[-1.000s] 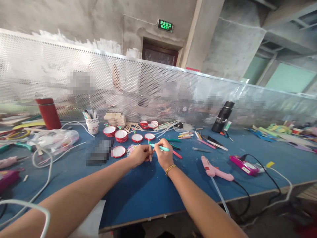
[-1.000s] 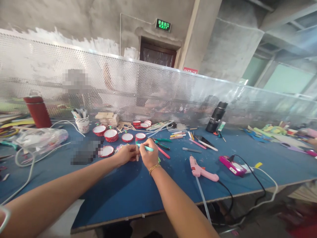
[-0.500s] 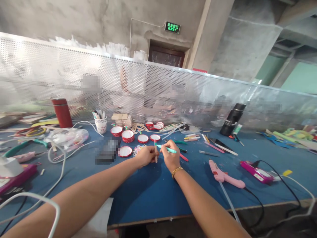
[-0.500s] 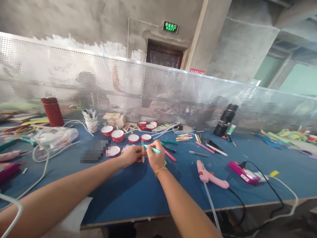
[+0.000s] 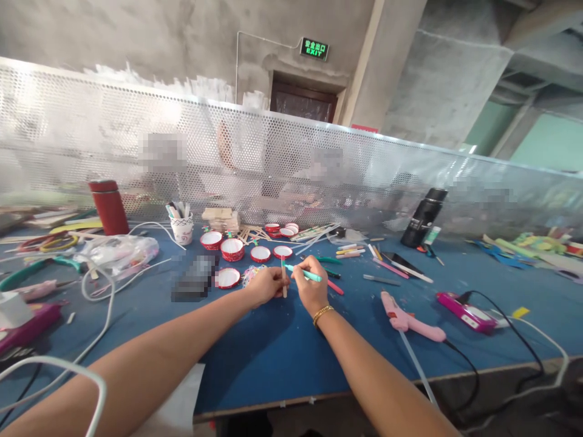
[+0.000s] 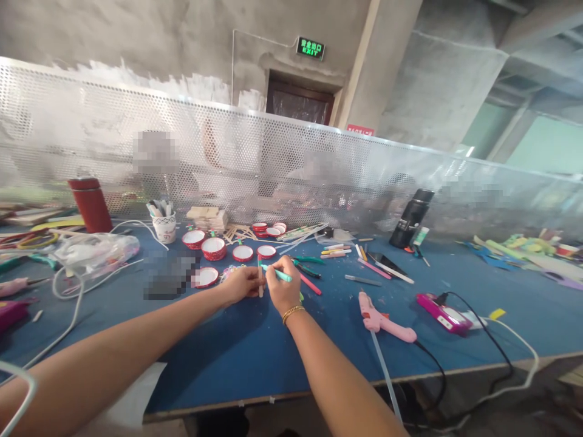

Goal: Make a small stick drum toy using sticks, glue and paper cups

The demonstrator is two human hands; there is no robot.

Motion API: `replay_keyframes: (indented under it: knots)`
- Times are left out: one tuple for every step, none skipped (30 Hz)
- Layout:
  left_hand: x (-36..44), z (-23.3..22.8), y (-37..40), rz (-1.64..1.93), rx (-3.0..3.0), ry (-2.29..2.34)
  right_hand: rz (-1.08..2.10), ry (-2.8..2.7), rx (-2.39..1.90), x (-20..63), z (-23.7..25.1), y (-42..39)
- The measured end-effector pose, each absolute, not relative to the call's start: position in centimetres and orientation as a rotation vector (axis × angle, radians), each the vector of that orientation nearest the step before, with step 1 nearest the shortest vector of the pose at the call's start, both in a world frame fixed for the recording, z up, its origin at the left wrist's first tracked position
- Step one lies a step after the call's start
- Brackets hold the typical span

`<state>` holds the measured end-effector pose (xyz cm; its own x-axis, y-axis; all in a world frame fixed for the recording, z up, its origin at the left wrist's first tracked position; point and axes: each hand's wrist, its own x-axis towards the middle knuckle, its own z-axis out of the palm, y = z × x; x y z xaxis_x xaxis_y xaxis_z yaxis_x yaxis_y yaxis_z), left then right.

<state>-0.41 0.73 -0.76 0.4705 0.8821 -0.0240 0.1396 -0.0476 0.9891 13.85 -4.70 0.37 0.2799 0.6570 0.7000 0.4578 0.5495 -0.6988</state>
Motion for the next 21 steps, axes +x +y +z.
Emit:
replay_keyframes:
  knots:
    - [-0.4,-0.8,0.78,0.773,1.524,0.935,0.177,-1.356,-1.066,13.81,0.36,-4.67]
    - [-0.41,-0.82,0.81,0.774,1.53,0.939,0.181,-1.36,-1.066,13.77,0.35,-4.65]
    - [-0.42,-0.82,0.82,0.774,1.533,0.941,0.184,-1.363,-1.067,13.72,0.34,-4.62]
    - [-0.43,-0.81,0.81,0.774,1.534,0.94,0.189,-1.365,-1.067,13.68,0.34,-4.59]
    - [-0.45,-0.77,0.79,0.775,1.533,0.94,0.194,-1.366,-1.068,13.64,0.34,-4.55]
    - [-0.46,-0.72,0.76,0.775,1.532,0.939,0.196,-1.363,-1.072,13.62,0.34,-4.51]
    - [-0.47,-0.67,0.73,0.775,1.53,0.937,0.197,-1.358,-1.076,13.63,0.35,-4.46]
    - [-0.48,-0.6,0.69,0.774,1.527,0.934,0.195,-1.351,-1.08,13.66,0.35,-4.41]
    - [-0.48,-0.54,0.66,0.772,1.524,0.935,0.188,-1.341,-1.087,13.73,0.37,-4.36]
    - [-0.48,-0.47,0.63,0.768,1.522,0.94,0.178,-1.33,-1.096,13.82,0.39,-4.32]
    - [-0.47,-0.4,0.59,0.763,1.521,0.947,0.168,-1.319,-1.105,13.92,0.43,-4.29]
    - [-0.46,-0.32,0.55,0.759,1.518,0.956,0.161,-1.311,-1.111,14.01,0.46,-4.29]
    - [-0.45,-0.24,0.5,0.757,1.514,0.965,0.158,-1.306,-1.113,14.08,0.51,-4.31]
    - [-0.45,-0.16,0.45,0.755,1.508,0.971,0.158,-1.306,-1.11,14.1,0.55,-4.36]
    - [-0.44,-0.08,0.4,0.755,1.502,0.971,0.162,-1.31,-1.101,14.08,0.58,-4.41]
    - [-0.44,-0.03,0.35,0.758,1.495,0.967,0.171,-1.32,-1.088,14.0,0.61,-4.47]
    - [-0.45,0.0,0.32,0.762,1.49,0.96,0.183,-1.332,-1.077,13.9,0.62,-4.52]
    - [-0.45,0.0,0.32,0.767,1.489,0.953,0.196,-1.345,-1.07,13.78,0.62,-4.56]
    - [-0.46,-0.03,0.33,0.772,1.488,0.948,0.207,-1.356,-1.068,13.68,0.61,-4.57]
    - [-0.46,-0.08,0.37,0.776,1.487,0.944,0.215,-1.364,-1.071,13.62,0.59,-4.56]
    - [-0.46,-0.15,0.42,0.777,1.484,0.941,0.214,-1.366,-1.079,13.61,0.56,-4.53]
